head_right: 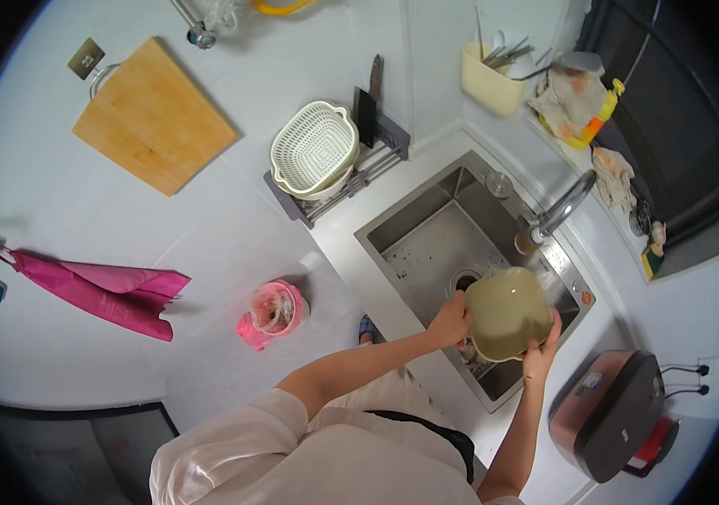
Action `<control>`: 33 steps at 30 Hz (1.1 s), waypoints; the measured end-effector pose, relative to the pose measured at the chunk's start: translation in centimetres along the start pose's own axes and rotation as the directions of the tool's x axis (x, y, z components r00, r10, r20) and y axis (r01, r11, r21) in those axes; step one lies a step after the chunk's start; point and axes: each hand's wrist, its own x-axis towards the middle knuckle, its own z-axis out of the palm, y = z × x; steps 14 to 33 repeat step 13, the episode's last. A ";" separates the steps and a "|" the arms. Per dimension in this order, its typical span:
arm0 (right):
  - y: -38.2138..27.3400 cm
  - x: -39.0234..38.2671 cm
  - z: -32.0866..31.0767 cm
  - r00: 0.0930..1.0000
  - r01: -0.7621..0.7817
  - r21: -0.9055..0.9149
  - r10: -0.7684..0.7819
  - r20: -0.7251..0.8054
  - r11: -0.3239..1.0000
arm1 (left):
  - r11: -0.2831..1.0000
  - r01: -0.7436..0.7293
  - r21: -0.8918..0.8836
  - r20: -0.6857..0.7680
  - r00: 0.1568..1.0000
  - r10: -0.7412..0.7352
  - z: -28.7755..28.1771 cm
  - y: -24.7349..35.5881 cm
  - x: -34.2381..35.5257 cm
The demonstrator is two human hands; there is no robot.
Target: The person washes several dishes in a kitchen sink using a cloth and running water. They scrub and rinse a white bowl, a small white plate, a larger white plate, and a yellowish bowl, then place the cleaned items on the countertop.
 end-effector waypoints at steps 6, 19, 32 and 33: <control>7.9 1.4 0.0 0.997 -0.071 -0.438 0.050 -0.060 0.896 | 0.899 -0.273 0.342 -0.161 0.925 0.343 3.2 -4.5 0.8; 1.7 2.7 0.5 0.867 -0.466 -0.562 0.478 -0.139 0.683 | 0.817 0.324 -0.476 0.392 0.911 -0.132 -3.9 0.2 -2.8; 1.7 2.7 0.5 0.867 -0.466 -0.562 0.478 -0.139 0.683 | 0.817 0.324 -0.476 0.392 0.911 -0.132 -3.9 0.2 -2.8; 1.7 2.7 0.5 0.867 -0.466 -0.562 0.478 -0.139 0.683 | 0.817 0.324 -0.476 0.392 0.911 -0.132 -3.9 0.2 -2.8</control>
